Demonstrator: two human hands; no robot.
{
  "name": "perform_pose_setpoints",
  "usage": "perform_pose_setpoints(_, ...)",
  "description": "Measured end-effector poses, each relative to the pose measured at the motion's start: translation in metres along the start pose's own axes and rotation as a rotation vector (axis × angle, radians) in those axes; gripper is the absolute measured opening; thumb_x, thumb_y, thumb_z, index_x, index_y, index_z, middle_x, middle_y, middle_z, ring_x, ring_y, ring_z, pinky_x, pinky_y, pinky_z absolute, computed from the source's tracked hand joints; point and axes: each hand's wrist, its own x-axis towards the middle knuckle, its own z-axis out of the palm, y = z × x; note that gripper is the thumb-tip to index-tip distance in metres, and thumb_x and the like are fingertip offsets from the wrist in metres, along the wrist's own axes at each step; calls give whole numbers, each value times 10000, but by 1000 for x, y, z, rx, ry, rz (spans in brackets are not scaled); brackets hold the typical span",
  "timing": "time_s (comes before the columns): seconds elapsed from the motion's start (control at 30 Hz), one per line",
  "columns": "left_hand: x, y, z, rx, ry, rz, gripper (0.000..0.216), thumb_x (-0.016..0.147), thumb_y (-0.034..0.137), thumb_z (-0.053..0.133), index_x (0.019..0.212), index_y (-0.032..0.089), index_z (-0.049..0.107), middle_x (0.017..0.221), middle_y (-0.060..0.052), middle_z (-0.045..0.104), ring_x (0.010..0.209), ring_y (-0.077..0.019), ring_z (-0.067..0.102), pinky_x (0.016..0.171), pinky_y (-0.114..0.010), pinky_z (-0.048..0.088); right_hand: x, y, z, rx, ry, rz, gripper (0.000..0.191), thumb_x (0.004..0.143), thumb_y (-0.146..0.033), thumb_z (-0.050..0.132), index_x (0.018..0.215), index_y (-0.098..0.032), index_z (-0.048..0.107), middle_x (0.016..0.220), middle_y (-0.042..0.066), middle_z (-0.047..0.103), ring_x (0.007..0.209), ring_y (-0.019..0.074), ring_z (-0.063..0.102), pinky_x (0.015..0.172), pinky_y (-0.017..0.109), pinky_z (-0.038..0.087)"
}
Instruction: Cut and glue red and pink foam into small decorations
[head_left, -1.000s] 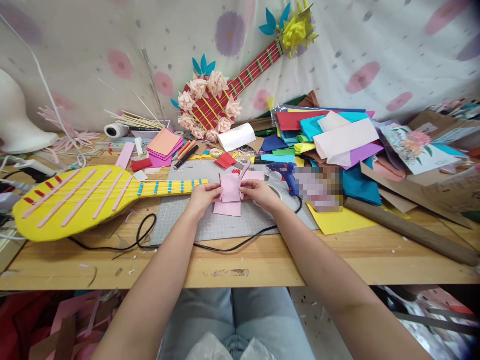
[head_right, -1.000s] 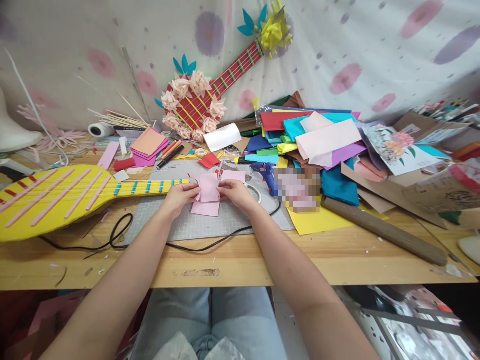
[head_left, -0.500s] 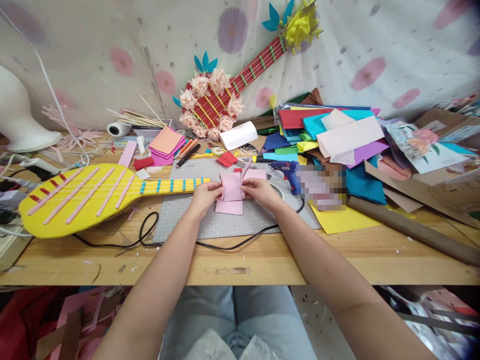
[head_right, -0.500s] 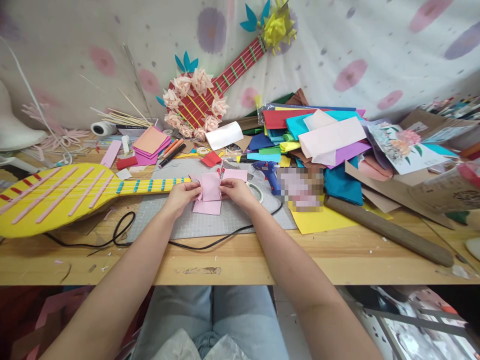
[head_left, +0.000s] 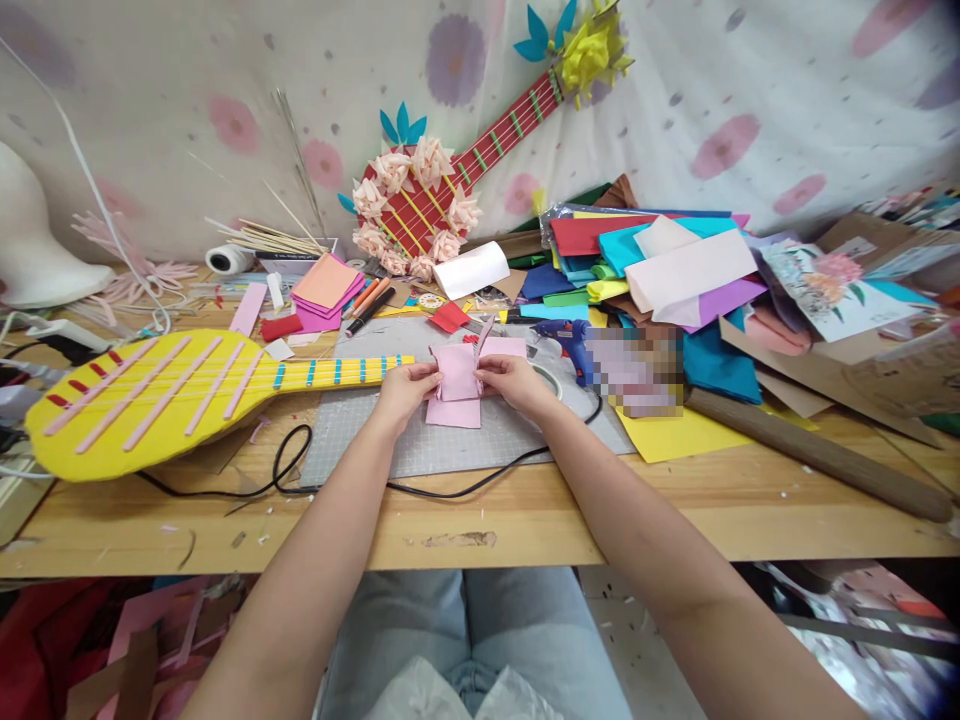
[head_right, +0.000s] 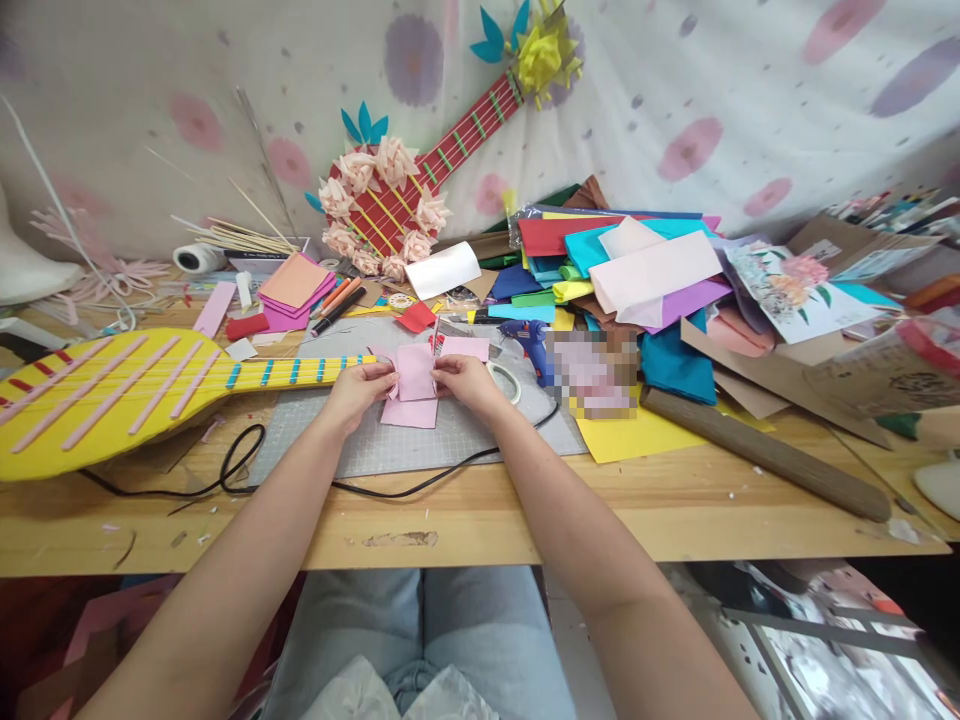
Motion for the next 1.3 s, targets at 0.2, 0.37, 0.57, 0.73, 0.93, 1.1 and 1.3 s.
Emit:
perform_pose_setpoints(0.2,-1,2,0,-36,-5,-9,201,529,84,719,721,98,661,586,5,623,523,-75,538,588,-233,471,4,2,0,-12,0,5,109,693,-67,588,747,-154,623,608,-21,615,570,99,578,596,253,537)
perform_pose_setpoints(0.37,-1,3,-1,-50,-1,-19,189,519,81,725,692,95,650,564,14,607,501,-59,525,558,-208,466,1,-1,3,-32,-12,-8,101,695,-75,583,748,-156,611,622,-22,607,566,92,567,599,248,533)
perform_pose_setpoints(0.57,1,2,-4,-36,-14,-20,218,507,116,748,703,100,654,591,7,612,532,-66,532,592,-224,475,0,-2,5,-38,7,-10,114,656,-101,626,742,-159,580,612,-41,587,553,74,547,546,197,518)
perform_pose_setpoints(0.73,3,2,-5,-37,-25,-27,199,526,114,738,707,101,657,613,-2,616,552,-73,540,610,-233,473,0,-2,6,-42,17,-13,122,647,-93,626,733,-171,586,610,-36,587,539,82,542,542,213,520)
perform_pose_setpoints(0.93,3,3,-5,-26,-27,-42,190,541,119,738,713,103,659,640,-12,621,578,-78,546,642,-248,478,2,0,7,-58,45,-10,117,655,-81,607,715,-179,583,612,-31,594,533,95,543,552,242,520)
perform_pose_setpoints(1.1,1,4,-5,-30,-13,-58,166,559,100,722,712,100,659,628,-8,619,574,-74,543,628,-232,476,0,-3,9,-43,47,-1,127,660,-63,591,705,-180,573,595,-41,582,520,85,534,530,218,510)
perform_pose_setpoints(1.3,0,6,-4,-34,-14,-66,163,560,86,722,709,95,656,631,-12,624,569,-72,550,619,-229,479,-1,-3,9,-62,50,-3,117,679,-62,570,717,-173,574,605,-42,581,520,83,534,533,221,500)
